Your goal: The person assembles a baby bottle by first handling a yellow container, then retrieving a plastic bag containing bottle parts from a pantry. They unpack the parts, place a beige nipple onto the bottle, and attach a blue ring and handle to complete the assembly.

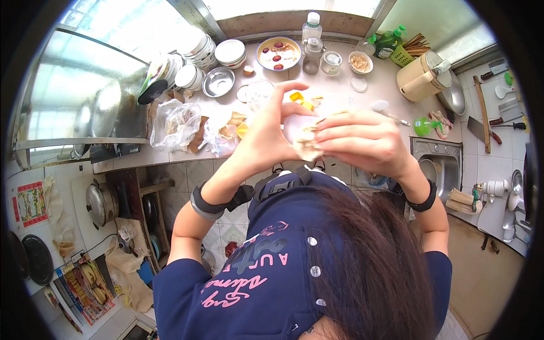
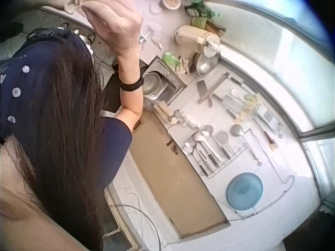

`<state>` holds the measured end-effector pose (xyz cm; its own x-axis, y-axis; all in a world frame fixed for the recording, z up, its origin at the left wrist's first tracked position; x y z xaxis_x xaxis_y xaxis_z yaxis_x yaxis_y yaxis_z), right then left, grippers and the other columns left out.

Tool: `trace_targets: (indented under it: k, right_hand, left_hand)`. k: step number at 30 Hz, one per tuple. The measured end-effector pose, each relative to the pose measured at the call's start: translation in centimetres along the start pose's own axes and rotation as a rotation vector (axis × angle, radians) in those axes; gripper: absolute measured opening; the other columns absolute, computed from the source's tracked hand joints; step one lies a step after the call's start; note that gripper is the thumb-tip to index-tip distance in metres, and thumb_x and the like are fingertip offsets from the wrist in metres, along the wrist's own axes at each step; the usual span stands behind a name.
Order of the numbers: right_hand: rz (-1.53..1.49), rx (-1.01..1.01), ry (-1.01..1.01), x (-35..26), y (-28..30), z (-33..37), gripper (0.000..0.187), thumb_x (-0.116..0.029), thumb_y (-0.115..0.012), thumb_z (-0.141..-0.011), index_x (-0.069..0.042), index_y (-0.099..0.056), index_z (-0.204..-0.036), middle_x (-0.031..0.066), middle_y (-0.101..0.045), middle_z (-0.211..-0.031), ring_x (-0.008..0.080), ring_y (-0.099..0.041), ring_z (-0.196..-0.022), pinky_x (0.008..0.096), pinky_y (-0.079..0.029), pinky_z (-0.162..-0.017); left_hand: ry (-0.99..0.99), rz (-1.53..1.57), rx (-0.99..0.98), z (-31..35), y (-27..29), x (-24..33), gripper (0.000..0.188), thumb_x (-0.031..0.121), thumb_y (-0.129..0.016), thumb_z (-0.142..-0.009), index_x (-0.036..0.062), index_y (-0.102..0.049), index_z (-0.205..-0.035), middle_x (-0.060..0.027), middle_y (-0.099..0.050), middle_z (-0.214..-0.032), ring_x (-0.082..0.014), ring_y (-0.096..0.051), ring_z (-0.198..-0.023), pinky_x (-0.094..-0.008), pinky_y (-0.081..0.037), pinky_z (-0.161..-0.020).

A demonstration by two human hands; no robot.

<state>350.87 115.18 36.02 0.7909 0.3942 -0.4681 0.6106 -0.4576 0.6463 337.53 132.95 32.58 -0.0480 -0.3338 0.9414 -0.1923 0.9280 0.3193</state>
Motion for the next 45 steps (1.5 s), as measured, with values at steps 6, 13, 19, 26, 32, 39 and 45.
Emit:
trace_targets:
  k: [6, 13, 19, 26, 32, 39, 45]
  right_hand:
    - [-0.36, 0.614, -0.848, 2.2, 2.0, 3.5, 0.02, -0.009, -0.071, -0.098, 0.004, -0.074, -0.112, 0.0077, -0.077, -0.1, 0.0089, -0.071, -0.087, 0.0234, -0.056, -0.079]
    - [-1.128, 0.424, -1.087, 0.7, -1.2, 4.2, 0.04, -0.016, -0.064, -0.101, 0.005, -0.062, -0.135, 0.0155, -0.068, -0.129, 0.016, -0.064, -0.116, 0.0331, -0.051, -0.101]
    - [-1.56, 0.072, -0.934, 1.6, -0.9, 5.1, 0.074, -0.015, -0.058, -0.096, 0.005, -0.027, -0.16, 0.021, -0.04, -0.16, 0.0279, -0.047, -0.143, 0.0431, -0.034, -0.121]
    - [-1.573, -0.224, -1.015, -0.1, -4.3, 5.8, 0.093, -0.015, -0.075, -0.085, 0.0, -0.025, -0.161, 0.0148, -0.033, -0.165, 0.0293, -0.033, -0.152, 0.0558, -0.028, -0.124]
    - [-1.762, -0.047, -0.995, -0.4, -7.2, 5.2, 0.081, 0.003, -0.065, -0.089, 0.0, -0.026, -0.16, 0.0166, -0.032, -0.164, 0.0268, -0.038, -0.149, 0.0494, -0.032, -0.124]
    - [-1.648, -0.177, -1.065, 0.6, -6.5, 3.8, 0.074, -0.001, -0.066, -0.091, 0.0, -0.032, -0.158, 0.0186, -0.045, -0.157, 0.0335, -0.05, -0.14, 0.0525, -0.044, -0.116]
    - [-1.501, -0.167, -1.17, -0.1, -5.9, 3.5, 0.072, -0.005, -0.068, -0.096, 0.005, -0.029, -0.156, 0.0231, -0.045, -0.152, 0.0369, -0.066, -0.122, 0.0415, -0.058, -0.101]
  left_hand:
    - [0.023, -0.021, 0.162, 0.8, 1.5, 0.3, 0.101, 0.026, -0.1, -0.061, 0.0105, -0.043, -0.143, -0.0079, -0.074, -0.114, -0.0219, -0.068, -0.111, -0.0363, -0.053, -0.094]
    - [-0.065, -0.231, 0.24, 0.7, 1.1, 0.8, 0.09, 0.024, -0.097, -0.063, 0.012, -0.05, -0.139, -0.0065, -0.074, -0.116, -0.0271, -0.069, -0.106, -0.037, -0.054, -0.09]
    - [-0.166, -0.226, 0.181, 1.0, 1.6, 0.4, 0.071, 0.02, -0.094, -0.066, 0.0103, -0.065, -0.13, -0.0089, -0.074, -0.117, -0.0265, -0.07, -0.105, -0.0372, -0.054, -0.089]
    - [-0.254, -0.204, 0.049, 2.3, 0.0, -0.4, 0.064, 0.016, -0.094, -0.066, 0.007, -0.071, -0.124, -0.0091, -0.075, -0.115, -0.0216, -0.073, -0.105, -0.0352, -0.057, -0.09]
    - [-0.324, -0.317, 0.097, 2.8, -1.6, -1.5, 0.063, 0.014, -0.091, -0.066, 0.0099, -0.071, -0.126, -0.0112, -0.074, -0.114, -0.0274, -0.072, -0.1, -0.0359, -0.057, -0.085]
    - [-0.289, -0.366, 0.022, 2.6, -0.1, -1.5, 0.062, 0.016, -0.091, -0.067, 0.0096, -0.07, -0.125, -0.0106, -0.074, -0.112, -0.0274, -0.072, -0.098, -0.0372, -0.057, -0.083]
    - [-0.318, -0.38, 0.032, 2.3, 0.7, -1.7, 0.062, 0.02, -0.093, -0.067, 0.0107, -0.07, -0.124, -0.0092, -0.074, -0.107, -0.028, -0.071, -0.095, -0.0375, -0.057, -0.082]
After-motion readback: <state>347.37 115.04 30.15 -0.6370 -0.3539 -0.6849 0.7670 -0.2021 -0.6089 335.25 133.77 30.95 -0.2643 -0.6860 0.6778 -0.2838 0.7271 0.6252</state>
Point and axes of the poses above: each hand's wrist, its own z-axis away from the middle knuckle, its own y-axis out of the back of the hand, x = y × z, the point moved 2 cm from there along -z, towards the middle knuckle
